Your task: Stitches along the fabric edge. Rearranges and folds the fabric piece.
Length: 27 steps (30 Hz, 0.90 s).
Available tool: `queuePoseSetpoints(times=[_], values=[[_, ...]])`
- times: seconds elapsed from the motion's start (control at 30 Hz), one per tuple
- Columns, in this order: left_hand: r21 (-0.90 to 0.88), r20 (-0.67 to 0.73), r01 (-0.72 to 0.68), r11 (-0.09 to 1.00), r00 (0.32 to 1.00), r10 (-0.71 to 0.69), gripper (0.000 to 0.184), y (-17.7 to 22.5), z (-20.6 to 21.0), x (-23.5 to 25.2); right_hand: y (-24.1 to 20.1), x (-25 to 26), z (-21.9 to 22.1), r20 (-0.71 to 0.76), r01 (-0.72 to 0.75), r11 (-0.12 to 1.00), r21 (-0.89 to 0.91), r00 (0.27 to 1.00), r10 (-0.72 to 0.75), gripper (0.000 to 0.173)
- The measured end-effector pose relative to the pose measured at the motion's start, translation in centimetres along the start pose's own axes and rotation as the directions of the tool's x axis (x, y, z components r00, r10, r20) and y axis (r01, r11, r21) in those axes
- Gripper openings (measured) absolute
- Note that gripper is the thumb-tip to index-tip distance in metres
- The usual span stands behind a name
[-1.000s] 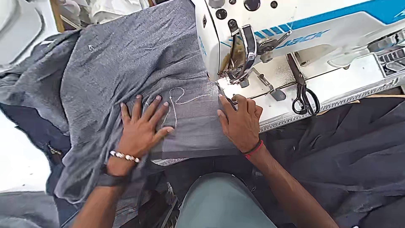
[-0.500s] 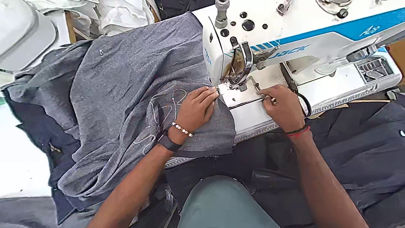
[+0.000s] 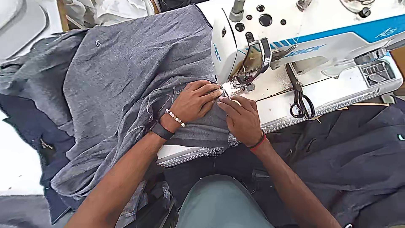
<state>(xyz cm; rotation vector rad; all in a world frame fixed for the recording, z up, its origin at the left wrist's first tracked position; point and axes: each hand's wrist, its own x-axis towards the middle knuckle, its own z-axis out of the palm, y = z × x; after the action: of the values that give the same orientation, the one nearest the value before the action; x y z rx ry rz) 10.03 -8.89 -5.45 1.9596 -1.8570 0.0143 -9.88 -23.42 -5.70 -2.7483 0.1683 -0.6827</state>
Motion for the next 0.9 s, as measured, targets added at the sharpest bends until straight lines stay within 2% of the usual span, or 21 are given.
queuePoseSetpoints(times=[0.1,0.2,0.37,0.47,0.53,0.6,0.67,0.77,0.83,0.9], values=[[0.028,0.009,-0.054,0.998,0.999,0.054,0.039,-1.1,-0.3,0.2,-0.2,-0.4,0.2,0.003,-0.033,0.999,-0.028,0.999,0.033,0.036],[0.066,0.021,-0.054,0.996,0.998,0.053,0.04,-1.2,-0.5,0.4,-0.6,-0.5,0.3,-0.062,-0.088,0.994,-0.071,0.995,0.084,0.031],[0.088,0.023,0.036,0.995,0.999,-0.039,0.038,0.3,-0.1,1.0,-0.8,-0.3,0.4,-0.152,-0.151,0.982,-0.113,0.979,0.133,0.025],[0.093,0.024,0.125,0.988,0.992,-0.128,0.04,2.1,0.2,0.7,-0.7,-0.3,0.2,-0.153,-0.21,0.976,-0.065,0.968,0.198,0.024],[0.131,0.049,0.205,0.97,0.976,-0.213,0.049,3.8,0.5,0.3,-0.6,-0.3,0.0,-0.13,-0.312,0.949,-0.046,0.944,0.304,0.023],[0.187,0.075,0.283,0.941,0.951,-0.301,0.06,5.5,0.8,0.1,-0.4,0.8,-0.3,-0.042,-0.444,0.895,-0.033,0.896,0.443,0.03],[0.191,0.047,0.314,0.93,0.944,-0.328,0.068,6.2,1.3,0.1,-1.0,2.4,-0.7,0.038,-0.469,0.883,-0.01,0.882,0.469,0.025],[0.114,-0.039,0.286,0.951,0.958,-0.284,0.058,5.5,1.3,-0.4,-2.5,4.2,-2.4,0.172,-0.466,0.884,0.05,0.875,0.452,0.027],[0.112,-0.016,0.258,0.96,0.966,-0.258,0.049,5.0,1.1,-0.7,-2.6,3.5,-3.0,0.154,-0.516,0.849,0.116,0.854,0.498,0.023],[0.12,0.008,0.258,0.959,0.965,-0.261,0.046,5.1,0.9,-0.8,-2.2,2.4,-2.5,0.144,-0.563,0.821,0.096,0.824,0.548,0.037]])
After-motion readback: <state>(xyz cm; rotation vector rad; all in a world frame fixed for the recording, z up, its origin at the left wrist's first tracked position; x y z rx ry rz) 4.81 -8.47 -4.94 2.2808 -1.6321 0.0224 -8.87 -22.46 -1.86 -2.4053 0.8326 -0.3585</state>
